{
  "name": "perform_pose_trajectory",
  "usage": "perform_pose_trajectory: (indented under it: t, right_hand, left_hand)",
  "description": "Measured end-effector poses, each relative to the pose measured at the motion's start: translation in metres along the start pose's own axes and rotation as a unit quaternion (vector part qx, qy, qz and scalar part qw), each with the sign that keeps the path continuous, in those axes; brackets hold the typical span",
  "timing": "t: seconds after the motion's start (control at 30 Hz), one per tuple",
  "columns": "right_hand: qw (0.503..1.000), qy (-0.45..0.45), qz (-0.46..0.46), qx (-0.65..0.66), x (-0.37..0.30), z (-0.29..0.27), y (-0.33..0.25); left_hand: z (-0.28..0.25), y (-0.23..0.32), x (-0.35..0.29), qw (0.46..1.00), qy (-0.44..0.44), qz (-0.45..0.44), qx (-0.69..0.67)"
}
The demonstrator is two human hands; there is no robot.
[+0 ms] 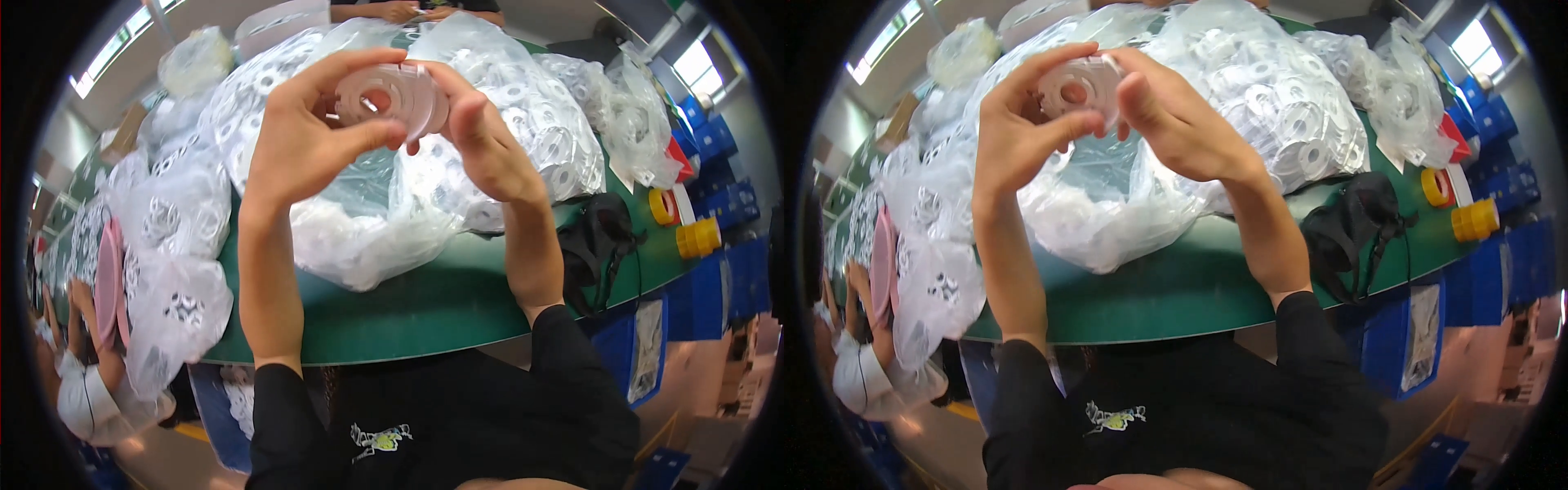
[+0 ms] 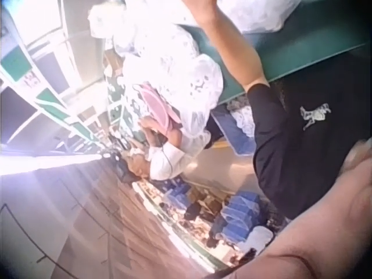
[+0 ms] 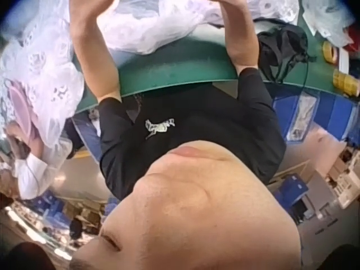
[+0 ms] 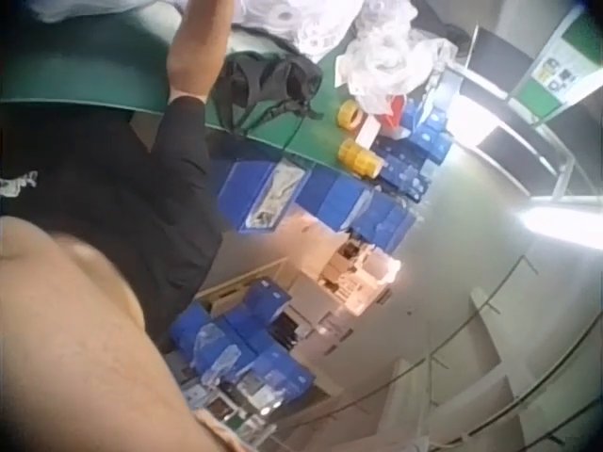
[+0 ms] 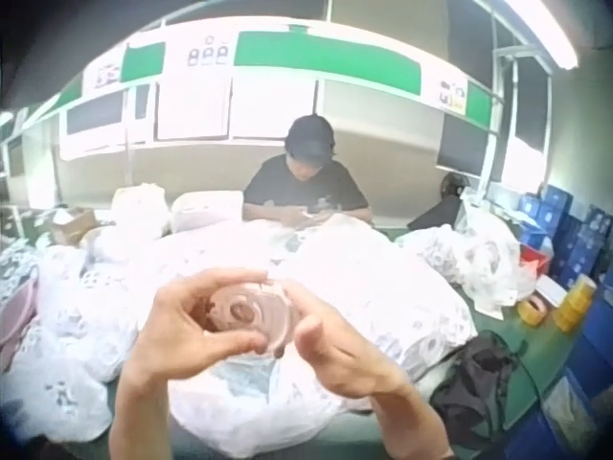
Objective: Assembling circular components for light fixtures at a factory assembly line.
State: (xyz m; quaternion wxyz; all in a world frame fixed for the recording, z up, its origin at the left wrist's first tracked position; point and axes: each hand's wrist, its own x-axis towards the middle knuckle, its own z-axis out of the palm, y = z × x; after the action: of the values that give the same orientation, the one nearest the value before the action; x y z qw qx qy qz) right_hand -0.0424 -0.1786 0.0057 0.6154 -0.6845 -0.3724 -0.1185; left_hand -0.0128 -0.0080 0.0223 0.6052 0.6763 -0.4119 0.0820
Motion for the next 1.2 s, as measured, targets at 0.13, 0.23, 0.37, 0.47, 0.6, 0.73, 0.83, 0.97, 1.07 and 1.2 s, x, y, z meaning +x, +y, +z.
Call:
perform_pose_trajectory:
  t: [0.13,0.23,0.37,0.47,0.6,0.73,0.83,0.97,1.07,1.2]
  right_hand:
    - [0.996,-0.082,0.024,-0.013,-0.003,0.014,0.008]
    - [0.979,-0.183,0.064,-0.068,0.011,0.004,0.042]
    - [0.943,-0.014,0.025,-0.333,0.002,-0.006,0.126]
    - [0.726,-0.075,-0.013,-0.684,-0.005,-0.017,0.182]
    - [0.663,-0.138,0.088,-0.73,0.004,-0.004,0.174]
    - [0.696,-0.139,0.11,-0.696,0.009,0.012,0.175]
    - [0.704,-0.141,0.109,-0.687,0.009,0.023,0.179]
    - [0.699,-0.095,0.07,-0.705,0.004,-0.009,0.176]
    - [0.748,-0.068,0.09,-0.654,0.002,0.009,0.168]
    - [0.783,0.011,-0.007,-0.622,0.001,0.001,0.164]
  left_hand:
    - [-0.012,0.012,-0.024,0.991,0.123,-0.05,-0.003]
    - [-0.033,0.04,-0.071,0.958,0.285,0.027,0.007]
    - [-0.056,0.051,-0.201,0.908,0.412,0.009,0.073]
    - [-0.066,0.061,-0.294,0.833,0.523,-0.167,0.062]
    - [-0.081,0.026,-0.461,0.682,0.627,-0.368,0.082]
    - [-0.072,-0.037,-0.619,0.512,0.68,-0.522,0.054]
    - [-0.04,-0.072,-0.704,0.467,0.657,-0.584,0.1]
    - [-0.034,-0.087,-0.642,0.44,0.433,-0.735,0.28]
    - [-0.061,-0.047,-0.614,0.423,0.416,-0.536,0.601]
    - [-0.086,0.042,-0.39,0.65,0.564,-0.101,0.5]
